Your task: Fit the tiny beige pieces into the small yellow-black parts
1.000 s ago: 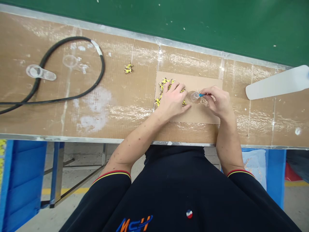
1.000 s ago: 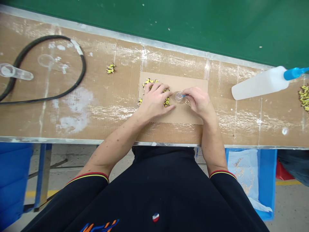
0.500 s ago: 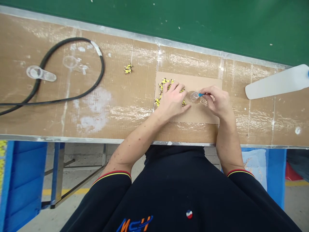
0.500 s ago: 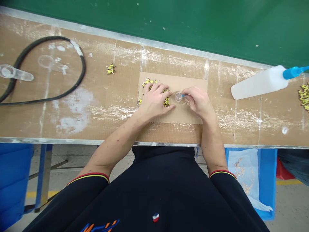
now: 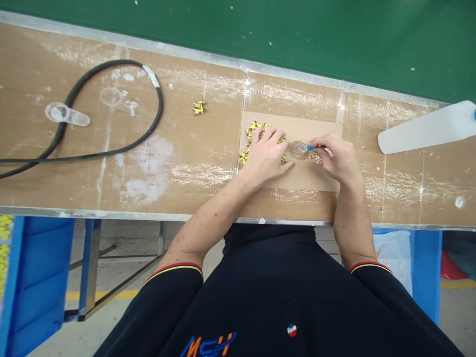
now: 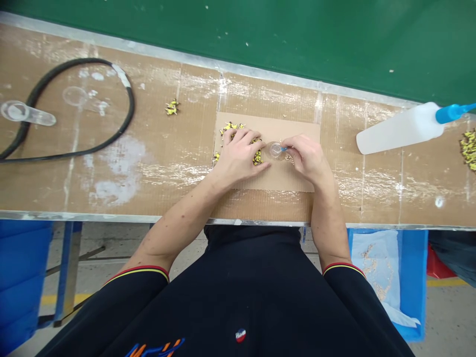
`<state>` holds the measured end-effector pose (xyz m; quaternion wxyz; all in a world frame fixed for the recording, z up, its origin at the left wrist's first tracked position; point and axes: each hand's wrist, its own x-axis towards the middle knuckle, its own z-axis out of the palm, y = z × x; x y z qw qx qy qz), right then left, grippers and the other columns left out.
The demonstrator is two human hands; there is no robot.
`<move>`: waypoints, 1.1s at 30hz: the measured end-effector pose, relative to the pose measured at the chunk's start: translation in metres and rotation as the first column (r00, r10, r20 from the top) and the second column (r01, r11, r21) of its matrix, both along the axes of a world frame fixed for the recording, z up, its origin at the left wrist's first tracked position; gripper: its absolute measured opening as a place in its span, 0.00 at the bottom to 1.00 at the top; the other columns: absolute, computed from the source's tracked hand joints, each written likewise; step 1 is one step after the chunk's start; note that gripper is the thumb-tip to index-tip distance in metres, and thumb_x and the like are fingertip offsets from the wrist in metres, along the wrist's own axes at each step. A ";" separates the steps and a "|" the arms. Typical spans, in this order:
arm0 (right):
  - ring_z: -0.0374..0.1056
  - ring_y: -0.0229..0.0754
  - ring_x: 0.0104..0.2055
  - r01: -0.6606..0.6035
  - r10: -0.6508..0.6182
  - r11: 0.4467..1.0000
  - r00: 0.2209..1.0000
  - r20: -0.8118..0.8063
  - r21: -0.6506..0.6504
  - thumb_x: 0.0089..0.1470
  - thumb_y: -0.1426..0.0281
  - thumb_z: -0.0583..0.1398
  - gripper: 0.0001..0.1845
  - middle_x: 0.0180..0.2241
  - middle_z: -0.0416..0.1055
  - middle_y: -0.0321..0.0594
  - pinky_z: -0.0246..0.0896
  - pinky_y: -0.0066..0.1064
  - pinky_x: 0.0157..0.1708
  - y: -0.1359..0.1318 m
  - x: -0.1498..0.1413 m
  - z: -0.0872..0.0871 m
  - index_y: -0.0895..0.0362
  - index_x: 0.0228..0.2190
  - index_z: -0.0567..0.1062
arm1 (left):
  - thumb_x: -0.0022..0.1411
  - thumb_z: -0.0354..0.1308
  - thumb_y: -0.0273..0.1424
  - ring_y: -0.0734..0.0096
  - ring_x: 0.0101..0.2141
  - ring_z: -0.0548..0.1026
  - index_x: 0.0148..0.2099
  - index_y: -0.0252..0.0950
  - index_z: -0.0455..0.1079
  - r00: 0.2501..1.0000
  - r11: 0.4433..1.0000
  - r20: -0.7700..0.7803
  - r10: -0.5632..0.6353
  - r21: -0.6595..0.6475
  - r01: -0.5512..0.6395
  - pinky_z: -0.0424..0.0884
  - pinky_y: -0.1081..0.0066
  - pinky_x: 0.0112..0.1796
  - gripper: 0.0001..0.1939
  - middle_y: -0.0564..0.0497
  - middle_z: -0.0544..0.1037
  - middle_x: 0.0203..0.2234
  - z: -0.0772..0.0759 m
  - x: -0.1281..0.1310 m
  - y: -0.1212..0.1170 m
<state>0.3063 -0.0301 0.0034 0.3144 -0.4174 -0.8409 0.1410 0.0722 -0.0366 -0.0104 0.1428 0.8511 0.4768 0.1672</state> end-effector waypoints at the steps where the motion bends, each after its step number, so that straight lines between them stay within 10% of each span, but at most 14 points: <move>1: 0.79 0.44 0.40 0.000 0.000 1.000 1.000 -0.005 0.004 0.64 0.76 0.57 0.11 0.38 0.84 0.38 0.76 0.39 0.42 0.000 0.000 0.000 0.51 0.39 0.78 | 0.64 0.62 0.42 0.43 0.60 0.71 0.52 0.35 0.78 1.000 1.000 0.002 0.000 0.001 0.000 0.60 0.39 0.63 0.20 0.38 0.77 0.57 0.000 0.000 0.000; 33: 0.78 0.49 0.41 -0.014 0.025 0.991 0.996 0.081 -0.130 0.59 0.74 0.63 0.09 0.37 0.85 0.36 0.76 0.45 0.41 0.011 -0.005 0.026 0.47 0.36 0.83 | 0.63 0.64 0.40 0.43 0.60 0.69 0.51 0.37 0.80 0.991 0.999 0.128 0.033 0.006 -0.034 0.61 0.38 0.62 0.17 0.40 0.77 0.53 -0.007 0.007 0.004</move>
